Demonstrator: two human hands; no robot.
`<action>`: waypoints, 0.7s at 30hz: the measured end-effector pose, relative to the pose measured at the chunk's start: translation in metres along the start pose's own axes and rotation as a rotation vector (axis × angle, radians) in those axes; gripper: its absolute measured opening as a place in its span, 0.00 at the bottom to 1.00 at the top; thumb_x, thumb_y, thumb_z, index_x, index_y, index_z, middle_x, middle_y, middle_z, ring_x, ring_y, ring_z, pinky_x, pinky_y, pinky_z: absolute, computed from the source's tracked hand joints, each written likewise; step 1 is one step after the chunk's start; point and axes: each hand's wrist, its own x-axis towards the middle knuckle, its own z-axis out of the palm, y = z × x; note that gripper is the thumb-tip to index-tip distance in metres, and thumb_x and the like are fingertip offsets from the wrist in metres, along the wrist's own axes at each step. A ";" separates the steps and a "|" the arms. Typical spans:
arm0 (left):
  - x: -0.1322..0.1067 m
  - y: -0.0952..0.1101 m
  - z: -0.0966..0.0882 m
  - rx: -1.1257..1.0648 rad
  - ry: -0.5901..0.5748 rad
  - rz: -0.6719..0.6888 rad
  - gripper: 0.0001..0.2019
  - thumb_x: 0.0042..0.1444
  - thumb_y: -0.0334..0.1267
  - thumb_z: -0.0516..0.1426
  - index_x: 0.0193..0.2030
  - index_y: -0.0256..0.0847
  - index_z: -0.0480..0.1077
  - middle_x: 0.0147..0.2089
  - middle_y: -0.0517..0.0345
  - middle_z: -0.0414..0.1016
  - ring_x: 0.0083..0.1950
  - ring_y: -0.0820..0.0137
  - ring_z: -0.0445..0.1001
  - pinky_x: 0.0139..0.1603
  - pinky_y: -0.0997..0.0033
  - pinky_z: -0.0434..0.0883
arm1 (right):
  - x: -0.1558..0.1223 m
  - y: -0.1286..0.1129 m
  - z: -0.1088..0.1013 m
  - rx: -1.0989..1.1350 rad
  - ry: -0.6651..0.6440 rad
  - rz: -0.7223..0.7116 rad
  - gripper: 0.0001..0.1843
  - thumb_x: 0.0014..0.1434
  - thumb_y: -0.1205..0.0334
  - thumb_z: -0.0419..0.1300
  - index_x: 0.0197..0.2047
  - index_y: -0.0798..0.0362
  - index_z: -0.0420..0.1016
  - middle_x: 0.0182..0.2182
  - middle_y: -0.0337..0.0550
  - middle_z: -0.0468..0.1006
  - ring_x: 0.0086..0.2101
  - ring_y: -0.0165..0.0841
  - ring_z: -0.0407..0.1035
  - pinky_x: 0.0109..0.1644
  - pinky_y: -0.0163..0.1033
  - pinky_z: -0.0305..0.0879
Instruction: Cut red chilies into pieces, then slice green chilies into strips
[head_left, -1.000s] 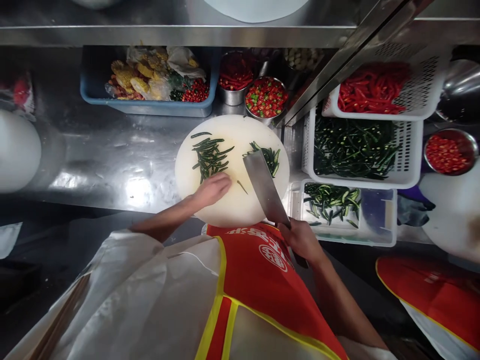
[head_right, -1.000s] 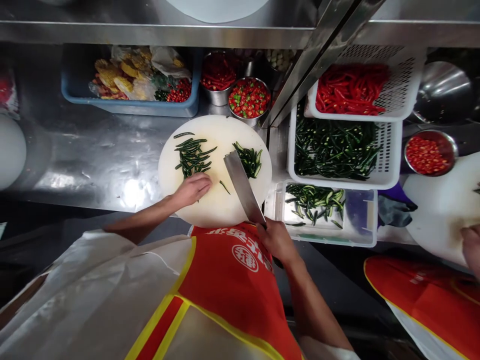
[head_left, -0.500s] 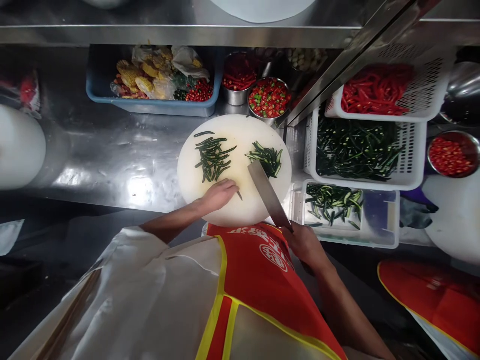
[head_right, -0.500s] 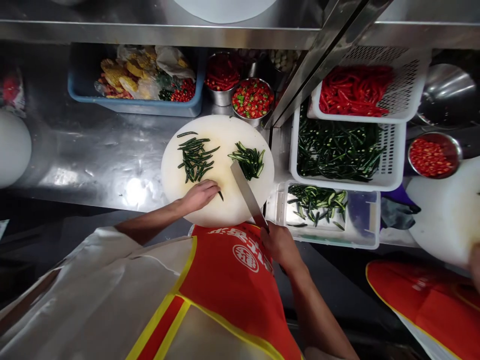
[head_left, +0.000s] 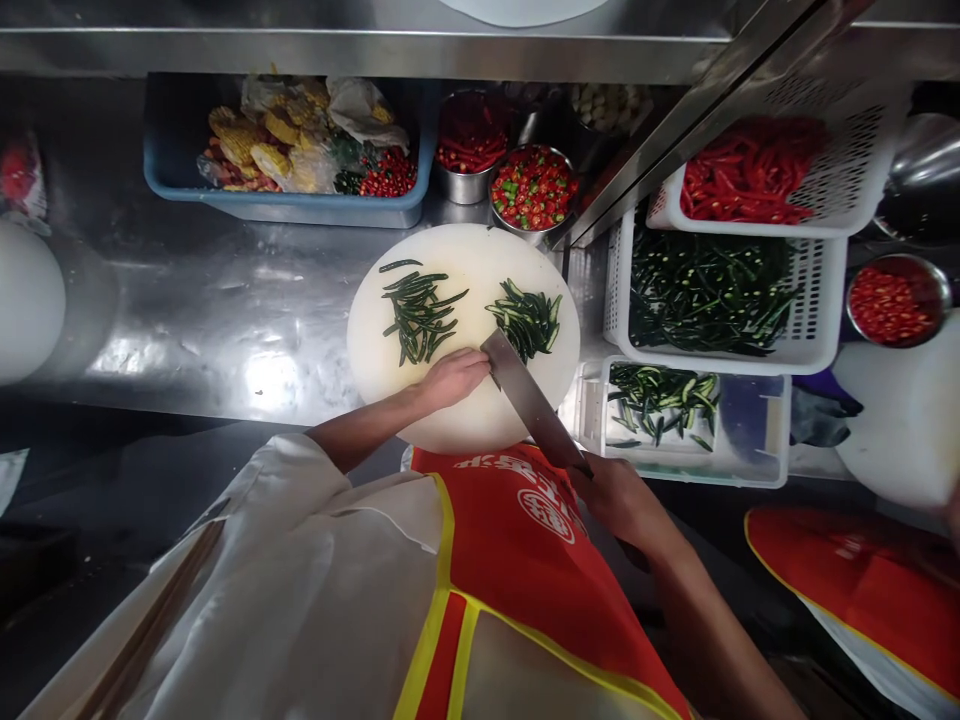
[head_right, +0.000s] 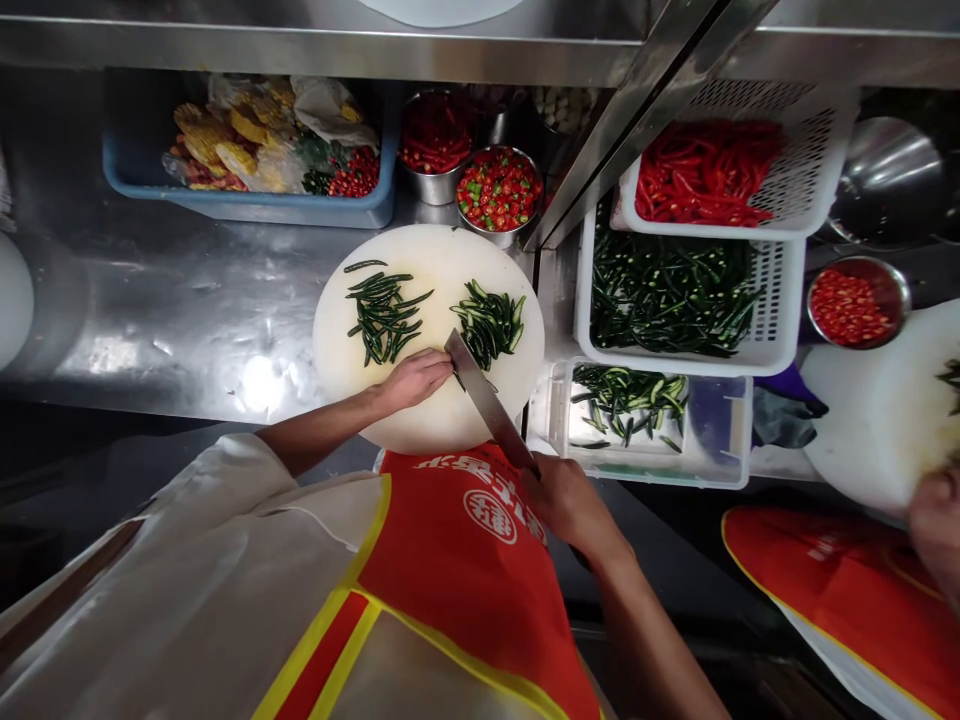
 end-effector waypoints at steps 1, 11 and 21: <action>0.000 -0.001 0.001 -0.016 -0.002 -0.003 0.15 0.69 0.35 0.46 0.42 0.39 0.73 0.46 0.49 0.76 0.48 0.67 0.73 0.52 0.64 0.72 | -0.001 0.001 -0.002 -0.006 -0.010 0.002 0.15 0.62 0.57 0.48 0.29 0.52 0.71 0.26 0.46 0.77 0.26 0.32 0.64 0.29 0.37 0.46; 0.001 -0.005 0.001 0.014 -0.017 0.022 0.15 0.68 0.35 0.45 0.43 0.38 0.74 0.48 0.48 0.77 0.49 0.67 0.74 0.53 0.63 0.74 | 0.054 -0.023 0.022 -0.016 0.117 -0.006 0.16 0.62 0.59 0.48 0.33 0.55 0.75 0.29 0.51 0.79 0.30 0.34 0.70 0.31 0.36 0.48; -0.007 -0.006 0.001 -0.039 -0.002 0.011 0.13 0.68 0.34 0.48 0.43 0.39 0.73 0.47 0.50 0.76 0.50 0.67 0.73 0.53 0.65 0.72 | 0.015 -0.006 0.020 0.055 0.225 0.014 0.18 0.62 0.53 0.47 0.28 0.52 0.71 0.24 0.48 0.77 0.25 0.34 0.66 0.31 0.37 0.51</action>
